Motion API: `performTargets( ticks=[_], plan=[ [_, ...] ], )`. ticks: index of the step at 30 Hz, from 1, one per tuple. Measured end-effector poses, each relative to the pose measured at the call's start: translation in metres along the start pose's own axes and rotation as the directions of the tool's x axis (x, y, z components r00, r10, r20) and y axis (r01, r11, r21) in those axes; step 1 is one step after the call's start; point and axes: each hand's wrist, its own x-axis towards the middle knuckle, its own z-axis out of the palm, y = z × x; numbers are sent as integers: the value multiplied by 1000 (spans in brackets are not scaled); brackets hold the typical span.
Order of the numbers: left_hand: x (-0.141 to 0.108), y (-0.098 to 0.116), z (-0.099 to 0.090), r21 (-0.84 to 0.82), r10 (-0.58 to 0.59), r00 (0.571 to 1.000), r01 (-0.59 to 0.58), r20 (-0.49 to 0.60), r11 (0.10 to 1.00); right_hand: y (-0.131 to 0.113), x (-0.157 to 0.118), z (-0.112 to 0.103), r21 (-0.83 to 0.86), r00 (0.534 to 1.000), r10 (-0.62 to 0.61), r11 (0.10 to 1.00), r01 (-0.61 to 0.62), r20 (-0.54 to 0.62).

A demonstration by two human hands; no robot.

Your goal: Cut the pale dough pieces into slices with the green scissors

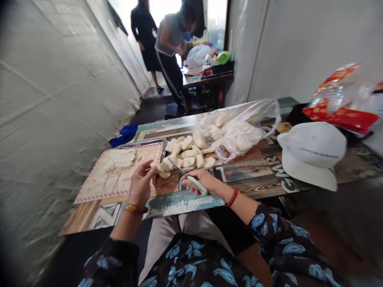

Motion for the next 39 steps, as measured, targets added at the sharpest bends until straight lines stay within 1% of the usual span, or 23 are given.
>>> performTargets(
  ticks=[3,6,8,12,15,17,19,20,22,23,24,25,26,27,28,30,32,33,35,36,37,38,39],
  plan=[
    [24,6,8,84,50,997,-55,61,995,4,-13,-15,58,997,-47,997,50,-53],
    [49,8,26,249,129,979,-166,158,954,8,-26,-28,102,992,-87,990,96,-88],
    [62,9,40,327,155,960,-227,231,917,11,-33,-37,111,990,-98,988,109,-101],
    [80,13,69,406,213,906,-361,366,840,21,-43,-54,114,988,-100,987,114,-121],
    [90,26,97,454,271,841,-492,469,743,28,-46,-65,104,982,-115,986,132,-152],
    [95,38,122,460,295,778,-583,555,670,28,-47,-70,104,979,-122,985,140,-163],
    [96,50,152,412,328,688,-678,647,609,26,-49,-73,123,972,-149,977,173,-181],
    [95,55,168,363,347,629,-724,695,586,24,-51,-74,137,965,-172,970,201,-198],
    [91,63,202,218,378,483,-797,790,564,20,-54,-74,164,940,-232,947,278,-249],
    [89,65,219,139,386,409,-814,827,564,18,-56,-75,178,923,-265,930,321,-278],
    [87,65,234,76,379,343,-818,860,570,17,-57,-75,192,905,-297,911,364,-306],
    [86,64,247,43,355,295,-818,887,573,17,-58,-75,207,887,-323,892,402,-331],
    [86,61,258,44,318,271,-819,908,573,17,-58,-76,222,873,-341,875,431,-350],
    [87,58,266,82,274,280,-821,920,565,18,-57,-76,235,865,-348,864,446,-362],
    [90,55,271,147,230,317,-824,920,547,18,-56,-76,244,867,-343,863,442,-361],
    [99,49,269,297,175,431,-812,885,502,20,-52,-76,243,887,-312,882,404,-342],
    [111,47,254,440,150,542,-789,827,429,20,-50,-76,226,907,-278,907,356,-316],
    [118,48,244,513,134,590,-776,796,366,20,-49,-76,214,913,-266,916,340,-310],
    [131,52,221,658,84,677,-732,731,177,18,-49,-75,192,916,-252,928,321,-314],
    [135,56,211,704,50,708,-706,705,80,17,-50,-74,186,917,-245,932,312,-314],
    [139,60,202,729,17,728,-685,685,-4,16,-51,-74,184,919,-238,934,305,-315],
    [140,64,195,734,-6,736,-676,677,-61,15,-52,-74,185,921,-232,936,299,-313],
    [139,68,190,729,-11,734,-677,680,-100,14,-54,-74,193,922,-228,935,296,-312]
  ],
)
